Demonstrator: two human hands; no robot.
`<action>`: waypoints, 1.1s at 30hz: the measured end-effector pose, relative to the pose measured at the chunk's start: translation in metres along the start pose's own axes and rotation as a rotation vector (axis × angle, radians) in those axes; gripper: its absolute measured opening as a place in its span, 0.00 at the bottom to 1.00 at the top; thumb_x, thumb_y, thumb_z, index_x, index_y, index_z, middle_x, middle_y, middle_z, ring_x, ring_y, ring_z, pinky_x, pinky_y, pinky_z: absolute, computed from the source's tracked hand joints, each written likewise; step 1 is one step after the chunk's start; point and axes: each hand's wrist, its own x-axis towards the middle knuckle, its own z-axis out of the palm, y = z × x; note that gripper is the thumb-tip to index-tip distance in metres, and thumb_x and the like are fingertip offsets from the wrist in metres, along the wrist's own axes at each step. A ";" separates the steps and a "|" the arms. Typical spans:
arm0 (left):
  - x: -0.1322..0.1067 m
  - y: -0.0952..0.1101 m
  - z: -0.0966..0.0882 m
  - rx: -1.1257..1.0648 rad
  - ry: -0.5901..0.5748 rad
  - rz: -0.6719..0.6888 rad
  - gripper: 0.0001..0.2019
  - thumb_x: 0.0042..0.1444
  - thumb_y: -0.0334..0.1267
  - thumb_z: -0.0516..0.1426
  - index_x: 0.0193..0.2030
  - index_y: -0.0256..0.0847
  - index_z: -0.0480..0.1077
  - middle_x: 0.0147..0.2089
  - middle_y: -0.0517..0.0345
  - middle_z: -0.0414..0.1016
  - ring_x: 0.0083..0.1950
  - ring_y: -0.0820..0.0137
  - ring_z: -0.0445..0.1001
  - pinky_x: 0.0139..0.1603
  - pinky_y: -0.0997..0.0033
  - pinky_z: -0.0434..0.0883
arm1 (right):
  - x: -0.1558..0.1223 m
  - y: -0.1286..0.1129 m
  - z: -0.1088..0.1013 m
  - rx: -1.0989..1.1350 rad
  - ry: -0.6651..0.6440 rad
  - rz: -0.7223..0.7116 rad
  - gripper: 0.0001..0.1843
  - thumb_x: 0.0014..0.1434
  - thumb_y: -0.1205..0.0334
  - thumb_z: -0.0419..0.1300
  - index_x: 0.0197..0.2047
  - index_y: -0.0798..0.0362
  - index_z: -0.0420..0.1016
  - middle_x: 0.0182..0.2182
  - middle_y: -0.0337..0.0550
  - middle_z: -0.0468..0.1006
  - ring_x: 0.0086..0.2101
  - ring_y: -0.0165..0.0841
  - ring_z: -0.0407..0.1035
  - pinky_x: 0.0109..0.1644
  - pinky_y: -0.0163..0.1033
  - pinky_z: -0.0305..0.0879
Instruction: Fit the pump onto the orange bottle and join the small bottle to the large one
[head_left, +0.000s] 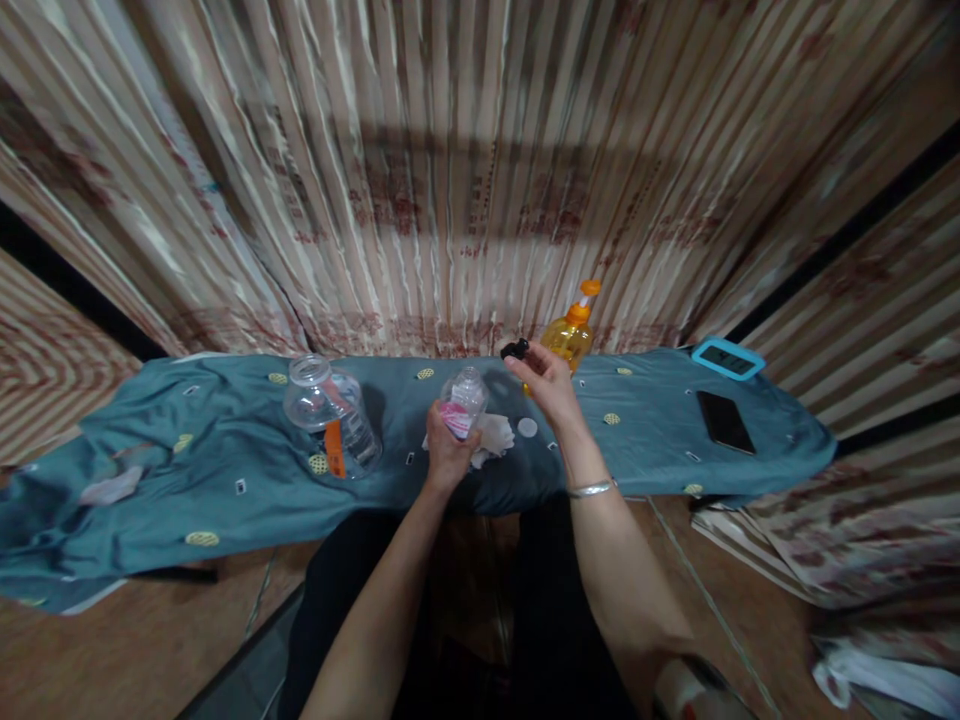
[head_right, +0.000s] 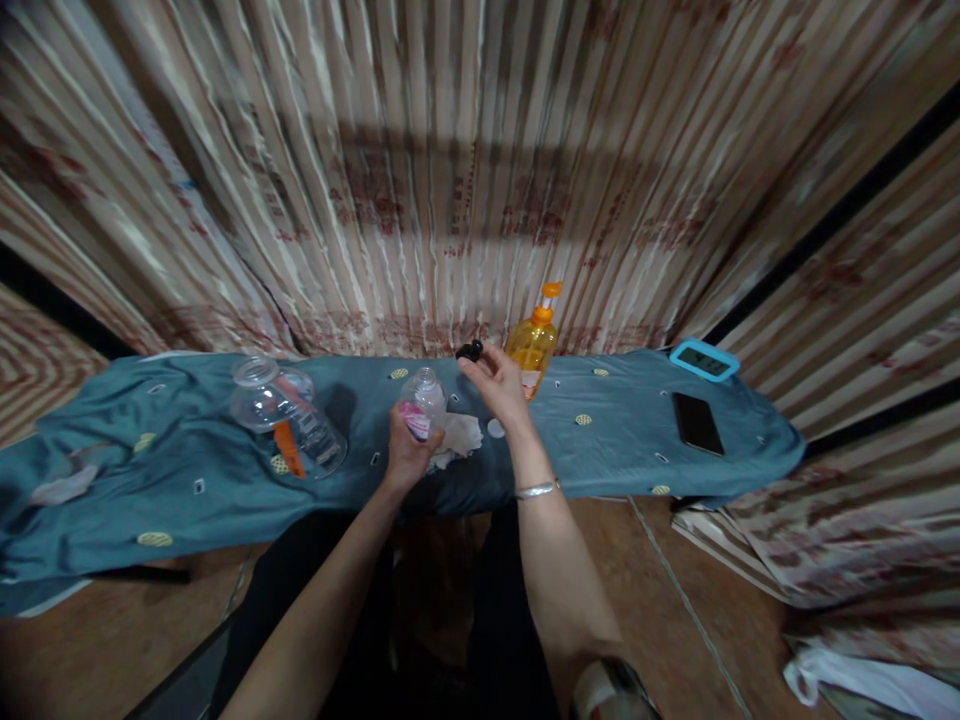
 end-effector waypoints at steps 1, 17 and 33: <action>0.000 0.000 0.000 -0.001 0.000 -0.004 0.41 0.38 0.37 0.70 0.60 0.41 0.60 0.57 0.47 0.69 0.62 0.51 0.70 0.66 0.47 0.65 | 0.000 0.005 -0.009 -0.077 -0.005 0.044 0.19 0.64 0.50 0.62 0.49 0.57 0.74 0.46 0.47 0.78 0.47 0.37 0.74 0.56 0.51 0.70; 0.000 0.003 -0.001 -0.034 0.010 -0.048 0.41 0.36 0.35 0.70 0.60 0.40 0.61 0.55 0.47 0.69 0.62 0.51 0.70 0.67 0.47 0.65 | -0.044 0.069 -0.071 -0.813 -0.394 0.537 0.11 0.64 0.60 0.64 0.46 0.57 0.75 0.42 0.43 0.77 0.43 0.34 0.74 0.50 0.46 0.73; -0.004 0.008 0.000 -0.046 0.022 -0.023 0.41 0.36 0.36 0.73 0.59 0.41 0.64 0.56 0.48 0.71 0.60 0.50 0.71 0.64 0.43 0.68 | -0.078 -0.041 -0.034 -0.398 -0.080 0.116 0.28 0.64 0.49 0.57 0.62 0.54 0.66 0.56 0.53 0.76 0.53 0.39 0.73 0.62 0.50 0.66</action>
